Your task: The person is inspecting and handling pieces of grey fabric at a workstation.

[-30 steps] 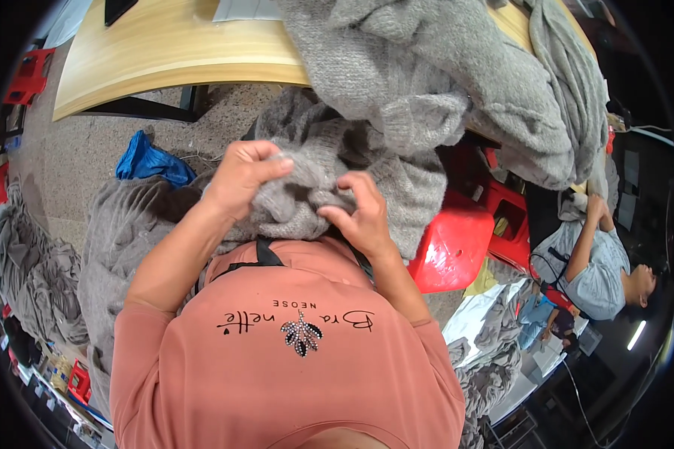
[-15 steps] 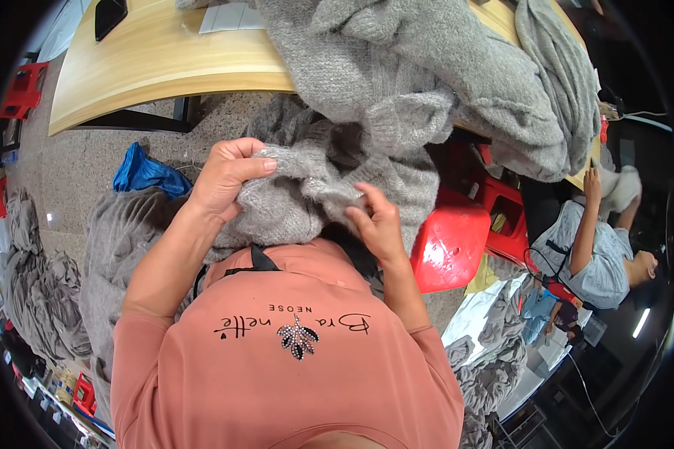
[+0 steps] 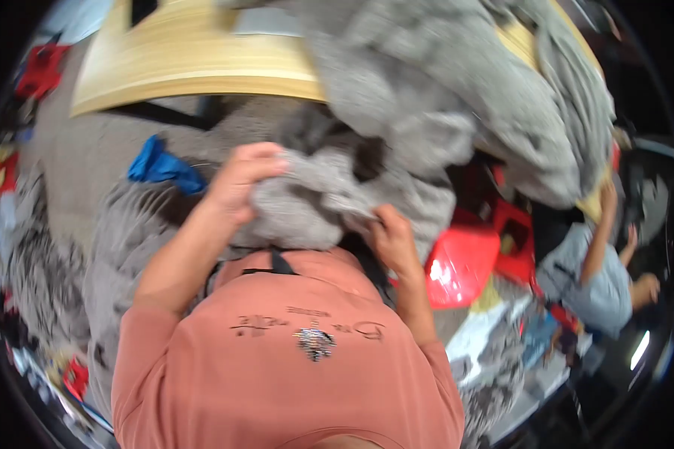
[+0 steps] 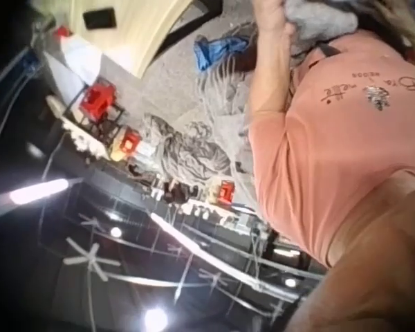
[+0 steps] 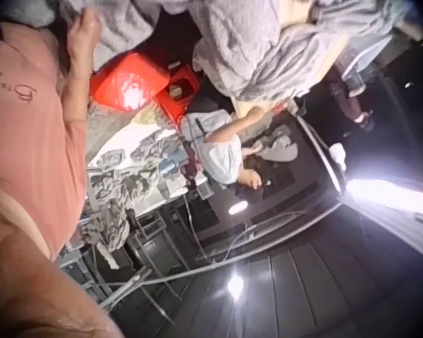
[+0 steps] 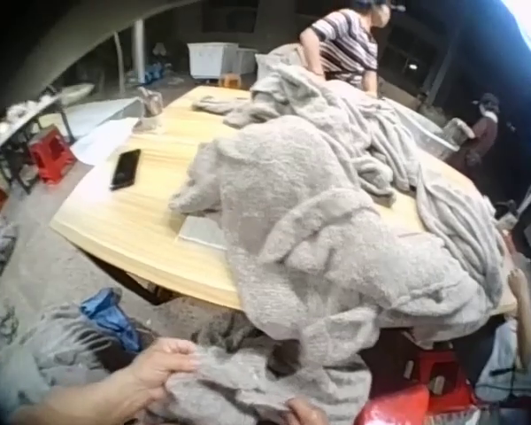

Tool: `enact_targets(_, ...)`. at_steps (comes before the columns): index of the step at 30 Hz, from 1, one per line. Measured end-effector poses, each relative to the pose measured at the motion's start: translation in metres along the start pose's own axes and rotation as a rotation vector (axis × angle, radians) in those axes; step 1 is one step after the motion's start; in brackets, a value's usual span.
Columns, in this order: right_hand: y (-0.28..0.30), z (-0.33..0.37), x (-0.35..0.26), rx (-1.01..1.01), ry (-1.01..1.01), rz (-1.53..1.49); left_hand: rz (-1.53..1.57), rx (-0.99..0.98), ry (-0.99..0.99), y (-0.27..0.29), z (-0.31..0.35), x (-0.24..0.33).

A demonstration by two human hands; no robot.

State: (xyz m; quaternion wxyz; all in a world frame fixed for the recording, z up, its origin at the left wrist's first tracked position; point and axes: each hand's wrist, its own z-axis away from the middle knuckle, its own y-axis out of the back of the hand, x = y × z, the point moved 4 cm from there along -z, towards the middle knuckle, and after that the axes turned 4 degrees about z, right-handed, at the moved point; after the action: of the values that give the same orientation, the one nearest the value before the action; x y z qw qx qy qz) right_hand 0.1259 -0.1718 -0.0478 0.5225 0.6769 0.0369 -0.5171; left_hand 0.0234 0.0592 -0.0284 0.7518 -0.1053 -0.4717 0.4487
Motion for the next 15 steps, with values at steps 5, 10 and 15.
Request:
enact_targets(5, -0.006, 0.016, 0.007, -0.077, -0.338, -0.294, -0.07, -0.001, -0.061, -0.012, -0.006, -0.012)
enact_targets(10, -0.005, 0.02, 0.014, -0.173, -0.321, -0.545, 0.116, -0.085, -0.057, -0.019, -0.01, -0.018)
enact_targets(15, -0.02, 0.025, 0.015, -0.392, -0.28, -0.371, 0.114, -0.068, -0.083, -0.015, -0.01, -0.021)
